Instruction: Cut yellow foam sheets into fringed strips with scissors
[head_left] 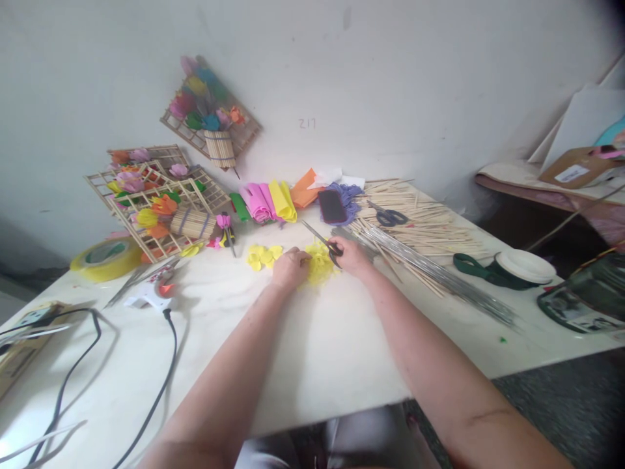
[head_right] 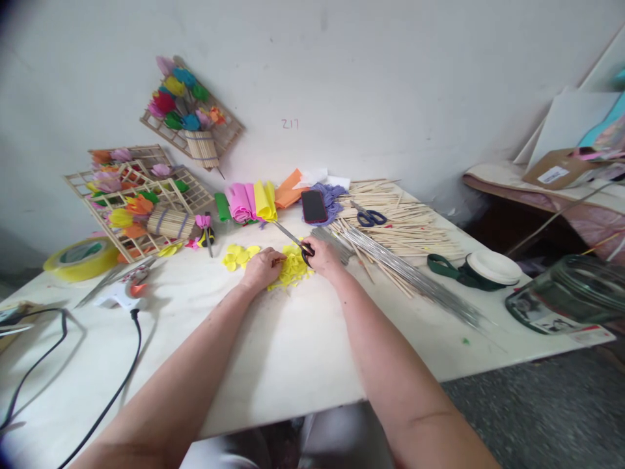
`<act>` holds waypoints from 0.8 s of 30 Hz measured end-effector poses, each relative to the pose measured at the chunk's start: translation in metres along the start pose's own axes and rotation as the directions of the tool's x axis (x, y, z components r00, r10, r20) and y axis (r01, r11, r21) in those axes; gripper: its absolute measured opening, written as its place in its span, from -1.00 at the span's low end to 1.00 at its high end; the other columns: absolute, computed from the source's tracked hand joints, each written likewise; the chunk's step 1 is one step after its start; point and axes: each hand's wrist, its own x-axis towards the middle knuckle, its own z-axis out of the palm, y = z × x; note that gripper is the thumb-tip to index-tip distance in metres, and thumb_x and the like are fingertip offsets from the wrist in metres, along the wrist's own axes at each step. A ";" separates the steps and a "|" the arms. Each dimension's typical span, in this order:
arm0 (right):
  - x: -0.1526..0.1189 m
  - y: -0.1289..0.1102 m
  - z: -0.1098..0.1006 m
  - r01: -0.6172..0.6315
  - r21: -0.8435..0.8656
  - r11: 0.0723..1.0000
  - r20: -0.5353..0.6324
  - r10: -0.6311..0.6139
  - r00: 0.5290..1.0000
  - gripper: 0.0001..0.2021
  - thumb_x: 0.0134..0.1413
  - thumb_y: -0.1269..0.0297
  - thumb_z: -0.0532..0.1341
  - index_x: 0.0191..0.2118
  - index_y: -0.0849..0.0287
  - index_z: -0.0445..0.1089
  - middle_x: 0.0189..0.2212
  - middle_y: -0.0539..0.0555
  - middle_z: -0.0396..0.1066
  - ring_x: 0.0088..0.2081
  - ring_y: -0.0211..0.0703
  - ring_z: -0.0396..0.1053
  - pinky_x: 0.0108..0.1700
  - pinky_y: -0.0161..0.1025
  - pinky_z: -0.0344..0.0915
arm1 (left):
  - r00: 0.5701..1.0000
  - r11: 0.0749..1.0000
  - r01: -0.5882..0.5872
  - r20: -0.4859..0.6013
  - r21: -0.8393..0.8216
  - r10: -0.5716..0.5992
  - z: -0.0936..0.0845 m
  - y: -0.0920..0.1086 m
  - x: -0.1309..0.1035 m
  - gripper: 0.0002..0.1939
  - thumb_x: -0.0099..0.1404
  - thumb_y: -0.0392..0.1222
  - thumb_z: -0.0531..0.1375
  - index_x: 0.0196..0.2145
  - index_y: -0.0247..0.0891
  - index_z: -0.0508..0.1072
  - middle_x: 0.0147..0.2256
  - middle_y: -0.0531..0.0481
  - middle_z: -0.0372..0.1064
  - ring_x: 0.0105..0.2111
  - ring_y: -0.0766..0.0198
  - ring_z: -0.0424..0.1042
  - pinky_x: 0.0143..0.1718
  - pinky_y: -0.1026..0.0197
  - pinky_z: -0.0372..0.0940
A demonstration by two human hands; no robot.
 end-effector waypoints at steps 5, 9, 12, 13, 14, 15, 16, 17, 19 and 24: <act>0.003 0.004 -0.007 0.016 0.114 0.993 -0.068 -0.008 0.998 -0.73 -0.21 0.35 0.17 -0.25 0.16 0.37 -0.58 -0.04 0.34 -0.50 -0.24 0.28 -0.45 -0.34 0.13 | 1.000 1.000 -0.014 0.010 0.009 0.014 -0.002 0.002 -0.001 -0.70 0.07 -0.29 0.05 -0.27 -0.14 0.50 -0.26 -0.03 0.38 -0.32 0.23 0.37 -0.37 0.28 0.20; 0.006 0.005 -0.008 -0.024 0.320 0.947 -0.051 0.043 0.998 -0.71 -0.25 0.33 0.18 -0.26 0.20 0.34 -0.58 -0.04 0.33 -0.49 -0.25 0.29 -0.45 -0.34 0.17 | 0.999 0.999 -0.034 -0.006 -0.017 0.034 -0.005 0.004 -0.004 -0.65 0.08 -0.26 0.05 -0.17 -0.18 0.44 -0.24 -0.05 0.37 -0.36 0.25 0.36 -0.38 0.26 0.19; 0.007 0.001 -0.009 -0.079 0.500 0.862 -0.017 0.101 0.995 -0.67 -0.29 0.32 0.19 -0.25 0.20 0.31 -0.54 -0.02 0.36 -0.49 -0.26 0.30 -0.46 -0.33 0.20 | 0.996 0.995 -0.046 -0.078 -0.090 0.039 -0.008 0.005 -0.005 -0.64 0.11 -0.23 0.05 -0.11 -0.19 0.40 -0.23 -0.04 0.35 -0.40 0.30 0.35 -0.39 0.27 0.19; 0.006 -0.001 -0.009 -0.101 0.552 0.827 -0.002 0.123 0.992 -0.66 -0.31 0.32 0.19 -0.25 0.20 0.30 -0.53 -0.02 0.37 -0.50 -0.26 0.30 -0.48 -0.33 0.21 | 0.993 0.992 -0.043 -0.113 -0.117 0.029 -0.008 0.006 -0.005 -0.68 0.13 -0.19 0.04 -0.15 -0.20 0.42 -0.23 -0.04 0.34 -0.42 0.32 0.34 -0.39 0.27 0.19; 0.006 -0.003 -0.010 -0.124 0.595 0.794 0.014 0.144 0.989 -0.64 -0.33 0.33 0.20 -0.25 0.20 0.29 -0.52 -0.02 0.37 -0.52 -0.27 0.30 -0.50 -0.33 0.21 | 0.988 0.990 -0.037 -0.152 -0.138 0.015 -0.009 0.006 -0.005 -0.72 0.15 -0.14 0.04 -0.22 -0.22 0.44 -0.24 -0.04 0.34 -0.44 0.34 0.33 -0.38 0.27 0.19; 0.006 -0.004 -0.010 -0.146 0.627 0.765 0.031 0.163 0.986 -0.63 -0.34 0.33 0.20 -0.25 0.20 0.28 -0.52 -0.02 0.38 -0.54 -0.28 0.30 -0.51 -0.33 0.22 | 0.982 0.988 -0.029 -0.188 -0.155 -0.001 -0.010 0.007 -0.005 -0.73 0.17 -0.09 0.03 -0.31 -0.24 0.45 -0.26 -0.05 0.34 -0.46 0.35 0.32 -0.38 0.27 0.19; 0.005 -0.006 -0.010 -0.163 0.646 0.745 0.044 0.177 0.983 -0.63 -0.36 0.34 0.20 -0.25 0.19 0.28 -0.52 -0.02 0.38 -0.55 -0.28 0.30 -0.52 -0.33 0.22 | 0.976 0.986 -0.022 -0.217 -0.166 -0.015 -0.010 0.007 -0.004 -0.71 0.17 -0.05 0.02 -0.40 -0.26 0.45 -0.29 -0.06 0.33 -0.48 0.36 0.30 -0.37 0.27 0.19; 0.005 -0.007 -0.010 -0.174 0.655 0.736 0.051 0.186 0.981 -0.63 -0.36 0.35 0.20 -0.25 0.19 0.28 -0.52 -0.03 0.37 -0.56 -0.29 0.30 -0.52 -0.33 0.23 | 0.971 0.985 -0.017 -0.236 -0.174 -0.025 -0.010 0.006 -0.004 -0.70 0.17 -0.02 0.03 -0.47 -0.28 0.42 -0.33 -0.06 0.33 -0.50 0.36 0.29 -0.37 0.27 0.19; 0.005 -0.008 -0.010 -0.174 0.651 0.739 0.054 0.184 0.981 -0.64 -0.36 0.36 0.20 -0.27 0.18 0.28 -0.53 -0.04 0.37 -0.56 -0.28 0.31 -0.52 -0.31 0.24 | 0.968 0.979 -0.013 -0.246 -0.202 -0.038 -0.009 0.005 -0.002 -0.72 0.15 -0.02 0.05 -0.52 -0.28 0.39 -0.40 -0.04 0.33 -0.51 0.36 0.28 -0.39 0.27 0.19; 0.005 -0.006 -0.004 -0.109 0.616 0.780 0.053 0.097 0.994 -0.63 -0.36 0.41 0.22 -0.25 0.17 0.28 -0.50 -0.03 0.40 -0.46 -0.22 0.38 -0.39 -0.26 0.30 | 0.985 0.919 -0.057 -0.174 -0.391 -0.013 -0.005 0.004 0.000 -0.75 0.08 -0.12 0.12 -0.29 -0.27 0.41 -0.38 -0.02 0.41 -0.48 0.36 0.32 -0.39 0.30 0.22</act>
